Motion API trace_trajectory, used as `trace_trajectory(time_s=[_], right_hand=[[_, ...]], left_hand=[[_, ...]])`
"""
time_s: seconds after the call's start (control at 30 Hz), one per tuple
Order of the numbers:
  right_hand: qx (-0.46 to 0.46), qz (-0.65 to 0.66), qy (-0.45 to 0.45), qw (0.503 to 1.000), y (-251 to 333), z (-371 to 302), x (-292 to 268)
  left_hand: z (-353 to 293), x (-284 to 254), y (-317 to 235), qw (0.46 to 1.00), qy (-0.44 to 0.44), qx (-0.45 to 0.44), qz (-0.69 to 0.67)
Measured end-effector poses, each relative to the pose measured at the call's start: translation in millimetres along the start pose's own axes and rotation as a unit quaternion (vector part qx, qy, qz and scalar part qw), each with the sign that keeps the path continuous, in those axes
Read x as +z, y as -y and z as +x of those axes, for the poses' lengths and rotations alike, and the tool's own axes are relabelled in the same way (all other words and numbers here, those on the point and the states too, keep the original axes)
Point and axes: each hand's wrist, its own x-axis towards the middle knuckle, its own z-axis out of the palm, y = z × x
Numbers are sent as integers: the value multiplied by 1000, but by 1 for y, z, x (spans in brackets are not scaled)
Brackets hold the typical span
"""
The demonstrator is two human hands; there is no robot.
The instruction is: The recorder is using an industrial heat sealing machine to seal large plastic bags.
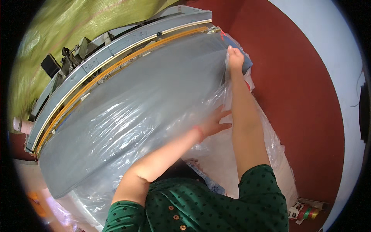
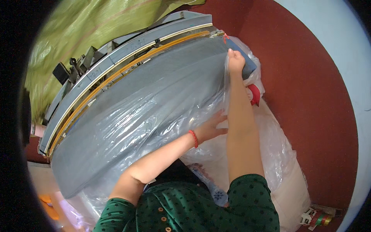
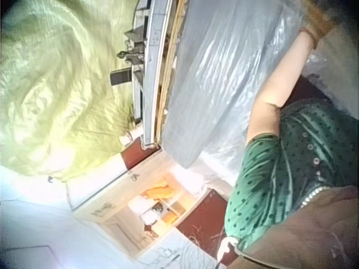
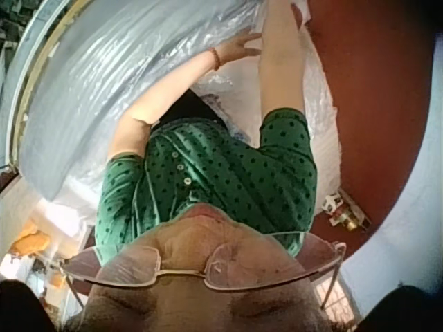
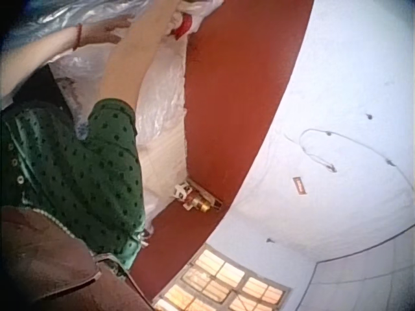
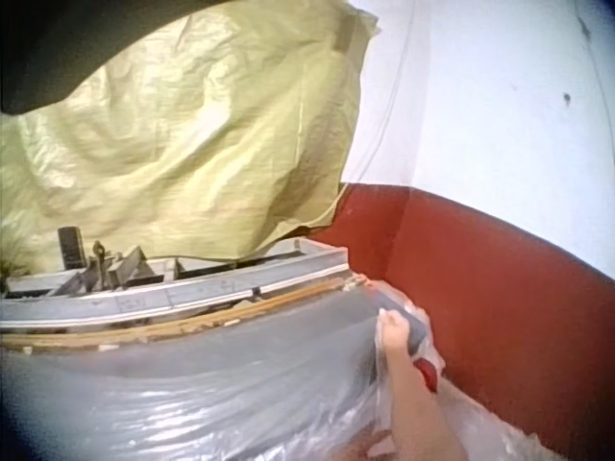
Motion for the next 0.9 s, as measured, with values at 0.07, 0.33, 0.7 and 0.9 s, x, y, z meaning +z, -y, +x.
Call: trace_trajectory(time_s=[0.07,0.33,0.7,0.9], right_hand=[[-14,-11,-18,1000,4,-4,10],[116,133,117,977,13,-2,-18],[66,59,97,991,11,-3,-13],[-23,-108,83,990,10,-5,-13]], left_hand=[[15,3,6,997,-58,-6,-53],[-18,-63,-84,823,-108,-30,-557],[-83,-79,-83,883,257,-130,-372],[-201,-167,-134,931,201,200,-230]])
